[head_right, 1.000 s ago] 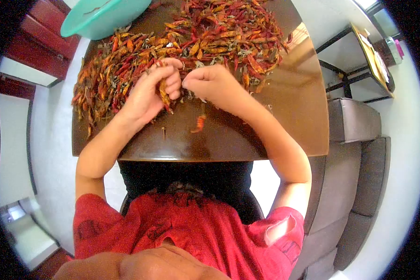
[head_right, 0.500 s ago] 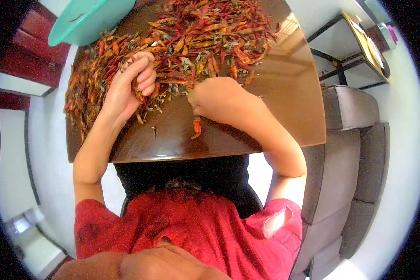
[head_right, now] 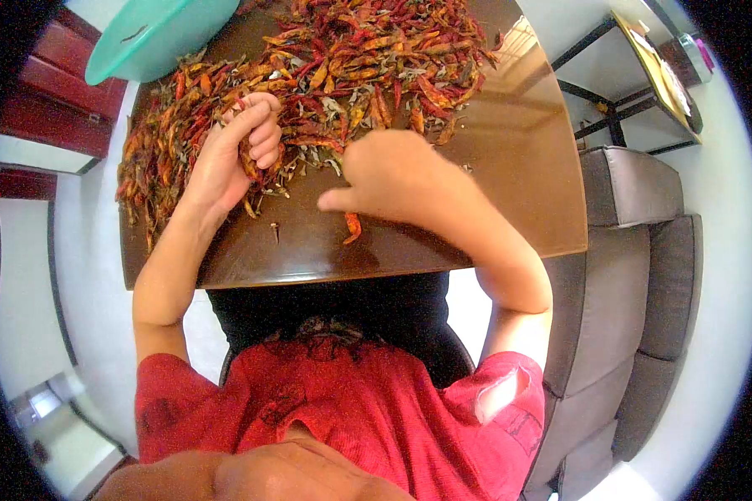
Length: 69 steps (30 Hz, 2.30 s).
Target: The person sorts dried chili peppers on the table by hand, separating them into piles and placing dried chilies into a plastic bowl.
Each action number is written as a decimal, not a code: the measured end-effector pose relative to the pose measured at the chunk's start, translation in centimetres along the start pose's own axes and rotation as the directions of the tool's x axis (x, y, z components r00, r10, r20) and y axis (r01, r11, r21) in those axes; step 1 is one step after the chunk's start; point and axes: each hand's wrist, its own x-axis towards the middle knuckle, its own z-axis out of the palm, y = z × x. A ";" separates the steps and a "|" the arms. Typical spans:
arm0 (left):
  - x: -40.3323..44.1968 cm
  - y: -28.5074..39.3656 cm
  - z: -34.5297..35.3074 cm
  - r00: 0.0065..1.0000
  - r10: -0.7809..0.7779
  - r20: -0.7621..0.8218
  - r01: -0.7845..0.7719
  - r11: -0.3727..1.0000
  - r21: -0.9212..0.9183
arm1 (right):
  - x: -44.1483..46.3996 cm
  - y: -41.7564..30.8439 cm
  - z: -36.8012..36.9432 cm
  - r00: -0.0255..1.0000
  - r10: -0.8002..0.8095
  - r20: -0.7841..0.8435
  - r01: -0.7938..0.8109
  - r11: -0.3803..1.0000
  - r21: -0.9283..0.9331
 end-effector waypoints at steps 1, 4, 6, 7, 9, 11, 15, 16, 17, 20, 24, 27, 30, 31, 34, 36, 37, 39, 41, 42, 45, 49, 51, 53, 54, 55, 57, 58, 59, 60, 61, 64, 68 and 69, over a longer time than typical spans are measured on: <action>0.0 -0.1 0.1 1.000 -0.011 -0.003 0.011 1.000 -0.005 | 0.0 -0.3 1.0 0.998 -0.051 -0.025 0.051 0.999 -0.007; 0.0 -0.1 0.2 1.000 -0.022 -0.010 0.023 0.998 0.061 | 0.3 -0.2 2.2 0.989 -0.122 -0.080 0.122 0.992 -0.008; -0.1 -0.2 0.2 1.000 -0.024 0.020 0.022 0.995 0.100 | 0.7 -0.1 2.0 0.983 -0.145 -0.111 0.145 0.989 0.001; -0.3 -0.3 0.4 0.997 -0.036 0.073 0.018 0.972 0.235 | 1.0 -0.1 1.8 0.963 -0.113 -0.243 0.142 0.984 0.105; -0.7 -0.3 0.8 0.985 -0.103 0.140 0.023 0.876 0.482 | 1.6 0.0 1.7 0.875 -0.045 -0.482 0.188 0.949 0.253; -0.5 -1.3 0.5 0.963 0.029 0.266 -0.198 0.746 0.636 | 1.9 -0.4 1.7 0.835 0.028 -0.549 0.213 0.904 0.370; -1.2 -1.6 1.2 0.934 0.168 0.315 -0.351 0.595 0.723 | 2.1 -1.0 2.1 0.778 0.115 -0.618 0.273 0.824 0.497; -1.4 -1.4 1.4 0.960 0.108 0.259 -0.271 0.593 0.758 | 2.2 -1.0 2.2 0.782 0.129 -0.609 0.254 0.827 0.501; -1.6 -1.4 1.9 0.939 0.197 0.280 -0.342 0.597 0.726 | 2.2 -0.8 2.1 0.783 0.127 -0.609 0.255 0.827 0.501; -1.7 -1.5 1.5 0.936 0.156 0.316 -0.343 0.607 0.716 | 2.3 0.2 1.7 0.821 0.081 -0.566 0.268 0.819 0.507; -1.7 -0.9 1.4 0.899 0.136 0.416 -0.423 0.511 0.748 | 2.5 1.6 0.7 0.973 0.192 -0.125 0.138 -0.056 0.989; -2.0 -1.0 1.5 0.837 0.189 0.513 -0.530 0.510 0.677 | 2.5 4.5 -0.9 0.936 0.274 -0.221 0.279 -0.196 0.940; -2.1 -0.2 1.4 0.972 0.078 0.220 -0.181 0.848 0.498 | 1.9 4.5 -2.1 0.893 0.393 -0.218 0.116 0.267 0.957; -1.5 -0.2 1.1 0.969 0.113 0.218 -0.204 0.864 0.460 | 1.4 3.9 -1.9 0.936 0.261 -0.236 0.107 0.427 0.898; -0.7 -0.3 0.7 0.975 0.153 0.162 -0.208 0.886 0.415 | 2.2 5.9 -0.8 0.881 0.072 -0.467 0.241 0.782 0.575; -0.4 -0.4 0.5 0.987 0.140 0.080 -0.156 0.952 0.265 | 2.0 7.3 -1.0 0.869 0.278 -0.408 -0.233 0.960 0.157; -0.5 -0.2 0.6 0.990 0.123 0.067 -0.136 0.958 0.254 | 1.9 7.5 -0.9 0.896 0.229 -0.382 -0.214 0.973 0.081; -0.6 -0.2 0.6 0.992 0.100 0.079 -0.117 0.962 0.248 | 2.1 6.9 -0.2 0.886 0.269 -0.378 -0.275 0.961 0.040; -0.7 -0.3 0.6 0.993 0.075 0.092 -0.095 0.966 0.240 | 2.3 6.0 -0.1 0.875 0.286 -0.390 -0.313 0.950 -0.007; -0.8 -0.4 0.7 0.994 0.058 0.087 -0.079 0.964 0.253 | 2.3 5.8 0.0 0.875 0.285 -0.391 -0.312 0.950 -0.008; -0.6 -0.6 0.8 0.997 0.038 0.071 -0.056 0.962 0.269 | 2.5 4.9 0.0 0.875 0.307 -0.374 -0.327 0.945 0.012; -0.4 -0.7 0.4 0.998 0.031 0.047 -0.042 0.961 0.272 | 2.9 3.7 0.1 0.878 0.337 -0.340 -0.357 0.934 0.002; -0.4 -0.8 0.5 0.999 0.030 0.035 -0.039 0.960 0.278 | 3.0 4.0 0.5 0.876 0.346 -0.335 -0.372 0.928 -0.014; -0.4 -0.9 0.4 1.000 -0.007 0.022 0.000 0.957 0.289 | 3.1 4.7 0.6 0.871 0.304 -0.386 -0.338 0.941 -0.021; -0.4 -1.0 0.3 1.000 -0.003 0.018 -0.003 0.957 0.291 | 2.9 4.9 0.4 0.872 0.299 -0.389 -0.332 0.943 -0.021; -0.4 -1.0 0.3 0.999 -0.009 0.032 0.000 0.963 0.270 | 2.8 5.2 0.0 0.871 0.245 -0.426 -0.168 0.963 0.210; -0.4 -0.8 0.3 0.998 -0.020 0.060 0.005 0.971 0.240 | 3.0 5.2 -0.7 0.893 0.122 -0.433 0.209 0.740 0.639; -0.5 -0.6 0.3 0.999 -0.012 0.050 0.000 0.971 0.239 | 2.9 4.8 -1.0 0.895 0.109 -0.432 0.217 0.740 0.636; -0.5 -0.5 0.5 0.999 -0.013 0.050 0.001 0.976 0.218 | 2.3 4.4 -1.3 0.964 0.131 -0.233 0.144 0.478 0.866; -0.6 -0.5 0.5 0.999 -0.015 0.051 0.004 0.980 0.197 | 1.8 3.5 -1.6 0.996 0.086 -0.025 0.010 0.169 0.986; -0.6 -0.6 0.5 0.998 -0.019 0.068 0.007 0.986 0.165 | 1.7 2.5 -1.5 0.998 0.063 -0.019 0.011 0.128 0.992; -1.0 -0.3 1.0 0.994 -0.045 0.095 0.033 0.992 0.123 | 2.3 1.5 -0.4 1.000 0.000 0.015 -0.015 0.063 0.998; -0.8 -0.8 0.6 0.993 0.022 0.113 -0.038 0.989 0.143 | 2.7 0.7 0.6 0.998 0.043 0.054 -0.052 -0.033 0.998; -0.8 -0.7 0.5 0.993 0.022 0.114 -0.038 0.989 0.143 | 2.7 0.8 0.8 0.998 0.044 0.054 -0.052 -0.033 0.998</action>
